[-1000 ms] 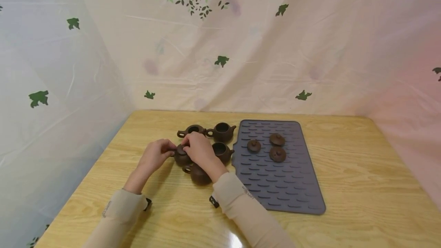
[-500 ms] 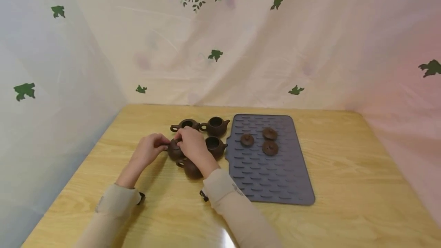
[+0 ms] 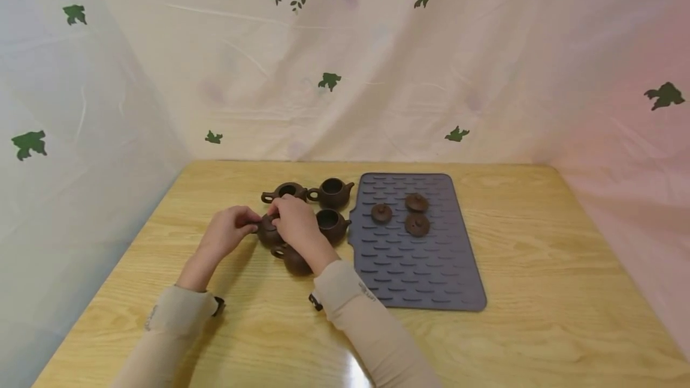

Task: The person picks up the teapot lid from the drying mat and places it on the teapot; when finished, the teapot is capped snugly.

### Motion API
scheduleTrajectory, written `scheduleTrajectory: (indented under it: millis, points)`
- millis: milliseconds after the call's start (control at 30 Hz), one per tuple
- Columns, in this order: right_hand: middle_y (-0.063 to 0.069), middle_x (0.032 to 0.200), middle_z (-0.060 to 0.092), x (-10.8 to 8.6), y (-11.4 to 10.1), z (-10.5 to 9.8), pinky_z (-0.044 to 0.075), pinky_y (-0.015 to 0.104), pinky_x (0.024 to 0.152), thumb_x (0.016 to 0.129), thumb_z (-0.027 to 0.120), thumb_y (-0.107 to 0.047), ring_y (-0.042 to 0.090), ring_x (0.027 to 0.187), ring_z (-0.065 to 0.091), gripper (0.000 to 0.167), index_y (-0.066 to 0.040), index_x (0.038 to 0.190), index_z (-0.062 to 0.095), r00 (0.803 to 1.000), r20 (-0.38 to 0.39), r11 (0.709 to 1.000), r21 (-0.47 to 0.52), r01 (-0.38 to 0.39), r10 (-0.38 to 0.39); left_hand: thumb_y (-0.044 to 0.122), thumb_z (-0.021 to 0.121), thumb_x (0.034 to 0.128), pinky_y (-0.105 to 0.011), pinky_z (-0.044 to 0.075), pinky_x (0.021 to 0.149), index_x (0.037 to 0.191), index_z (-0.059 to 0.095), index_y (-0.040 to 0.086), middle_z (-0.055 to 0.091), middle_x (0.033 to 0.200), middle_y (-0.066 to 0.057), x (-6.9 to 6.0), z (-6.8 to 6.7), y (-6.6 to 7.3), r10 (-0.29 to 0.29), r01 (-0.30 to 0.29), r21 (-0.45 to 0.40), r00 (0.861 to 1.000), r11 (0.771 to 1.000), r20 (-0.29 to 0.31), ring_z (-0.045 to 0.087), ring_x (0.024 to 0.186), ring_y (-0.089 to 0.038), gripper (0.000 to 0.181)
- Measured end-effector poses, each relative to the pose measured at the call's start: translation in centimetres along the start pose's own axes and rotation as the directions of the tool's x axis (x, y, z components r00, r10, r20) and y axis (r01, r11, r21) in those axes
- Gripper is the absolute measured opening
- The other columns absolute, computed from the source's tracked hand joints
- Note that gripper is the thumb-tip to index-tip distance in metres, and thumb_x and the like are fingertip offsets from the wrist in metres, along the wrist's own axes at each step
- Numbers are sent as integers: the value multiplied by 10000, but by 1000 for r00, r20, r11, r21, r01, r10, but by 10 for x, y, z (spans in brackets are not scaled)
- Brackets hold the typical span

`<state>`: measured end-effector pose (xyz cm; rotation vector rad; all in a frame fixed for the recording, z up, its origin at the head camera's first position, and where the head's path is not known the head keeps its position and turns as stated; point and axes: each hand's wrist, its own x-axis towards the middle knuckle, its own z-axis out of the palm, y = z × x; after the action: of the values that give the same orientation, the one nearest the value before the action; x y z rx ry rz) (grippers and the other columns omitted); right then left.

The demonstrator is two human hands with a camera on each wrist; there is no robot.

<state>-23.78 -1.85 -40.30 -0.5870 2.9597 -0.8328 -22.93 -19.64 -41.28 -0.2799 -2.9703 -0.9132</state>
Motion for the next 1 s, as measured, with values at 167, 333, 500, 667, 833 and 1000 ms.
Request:
scheduleTrajectory:
  millis: [167, 333, 500, 667, 833, 1000]
  points:
    - [20, 1101, 654, -3, 7, -1, 543, 352, 891, 963, 665, -156, 191, 1010, 631, 176, -180, 1132, 707, 1000, 4, 991, 131, 13, -14, 20, 684, 918, -480, 566, 893, 1037, 723, 43, 736, 1085, -164, 0, 0, 0, 9, -9, -10, 1000, 1000, 2, 694, 1017, -330, 127]
    - [70, 1176, 681, -6, 18, -6, 552, 383, 945, 962, 659, -115, 232, 1090, 653, 217, -115, 1178, 682, 999, -5, 954, 297, 47, -47, 44, 687, 922, -493, 546, 916, 1071, 710, 46, 716, 1108, -164, -1, -2, 6, 35, -35, 30, 999, 999, 12, 671, 1042, -329, 151]
    - [71, 1199, 689, -13, 27, -16, 552, 394, 973, 962, 659, -116, 231, 1116, 659, 242, -84, 1202, 663, 999, 6, 925, 378, 43, -49, 107, 695, 932, -501, 537, 917, 1121, 706, 66, 677, 1162, -170, -6, -5, 19, 45, -45, 56, 999, 997, -1, 644, 1068, -344, 194]
    - [59, 1156, 698, -23, 36, -29, 576, 376, 902, 961, 666, -141, 225, 1071, 674, 218, -89, 1172, 676, 998, 27, 921, 386, 40, -54, 122, 702, 930, -492, 553, 914, 1125, 709, 66, 673, 1172, -161, -9, -6, 31, 78, -76, 40, 996, 996, -41, 655, 1071, -350, 203]
    - [54, 1132, 708, -32, 49, -39, 588, 359, 851, 964, 665, -155, 223, 1038, 687, 211, -84, 1161, 685, 999, 29, 925, 379, 29, -43, 109, 721, 912, -468, 559, 898, 1112, 714, 67, 705, 1120, -128, -9, -1, 43, 137, -137, 9, 989, 991, -54, 670, 1037, -324, 204]
    - [53, 1120, 713, -42, 63, -46, 583, 359, 842, 962, 670, -172, 211, 1011, 683, 215, -94, 1162, 687, 999, 31, 926, 377, 7, -20, 107, 727, 907, -446, 559, 897, 1121, 703, 87, 719, 1107, -101, -8, 5, 55, 162, -163, -7, 986, 987, -49, 682, 1013, -278, 215]
